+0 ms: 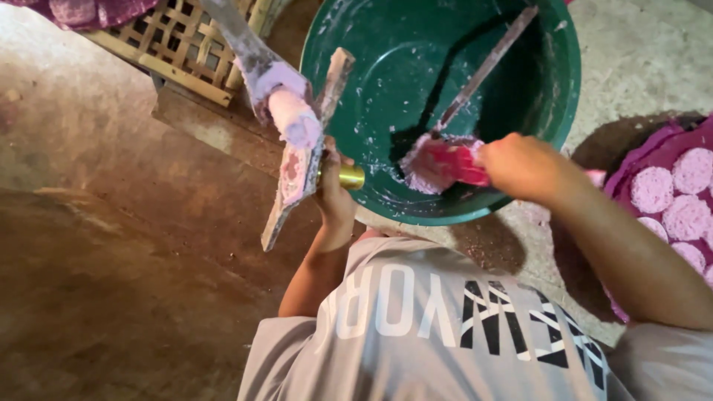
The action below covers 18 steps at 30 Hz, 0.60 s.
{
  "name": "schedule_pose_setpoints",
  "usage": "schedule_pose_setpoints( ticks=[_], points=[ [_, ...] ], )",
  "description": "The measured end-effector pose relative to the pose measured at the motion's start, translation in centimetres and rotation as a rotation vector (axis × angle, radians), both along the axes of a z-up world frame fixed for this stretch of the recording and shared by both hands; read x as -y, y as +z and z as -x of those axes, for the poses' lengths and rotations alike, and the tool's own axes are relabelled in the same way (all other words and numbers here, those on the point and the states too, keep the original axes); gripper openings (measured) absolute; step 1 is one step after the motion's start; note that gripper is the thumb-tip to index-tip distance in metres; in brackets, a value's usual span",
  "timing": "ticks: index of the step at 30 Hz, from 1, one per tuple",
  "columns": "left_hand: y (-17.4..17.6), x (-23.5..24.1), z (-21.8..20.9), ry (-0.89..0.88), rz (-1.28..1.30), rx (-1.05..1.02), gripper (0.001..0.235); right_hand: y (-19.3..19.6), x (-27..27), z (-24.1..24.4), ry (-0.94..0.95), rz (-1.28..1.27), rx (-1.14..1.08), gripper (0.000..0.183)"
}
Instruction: The person scoops pink paste from a green bucket using a spatula and applies it to a wooden roller tool. They press the roller into a metal ring placed on a pink glittery mat to form circular pink pastes. The person repeats this process, occasionally moving the ring to new positions and transferring finished circles to a bamboo tray.
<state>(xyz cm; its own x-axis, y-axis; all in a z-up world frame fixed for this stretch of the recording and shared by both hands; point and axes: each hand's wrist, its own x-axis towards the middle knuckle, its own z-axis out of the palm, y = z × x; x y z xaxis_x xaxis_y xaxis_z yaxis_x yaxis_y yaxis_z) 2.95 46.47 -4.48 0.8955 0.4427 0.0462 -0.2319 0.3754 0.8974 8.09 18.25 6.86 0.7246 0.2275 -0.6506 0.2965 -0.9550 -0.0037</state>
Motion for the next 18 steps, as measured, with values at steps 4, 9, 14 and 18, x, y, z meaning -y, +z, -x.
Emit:
schedule_pose_setpoints(
  ticks=[4, 9, 14, 18],
  points=[
    [0.2, 0.5, -0.3, -0.007, -0.007, 0.014, 0.028, 5.2, 1.6, 0.4, -0.010, -0.068, 0.049, 0.025],
    [0.1, 0.6, -0.5, -0.004, 0.011, 0.014, 0.029, 5.7, 0.5, 0.3, 0.083, -0.270, 0.060, 0.024],
    [-0.4, 0.4, -0.9, -0.048, -0.061, 0.003, 0.031, 5.4, 1.6, -1.0, 0.212, -0.179, 0.203, 0.019],
    [-0.6, -0.3, -0.1, -0.075, -0.052, -0.004, 0.029, 8.1, 4.4, 0.0, -0.047, -0.448, 0.602, 0.030]
  ],
)
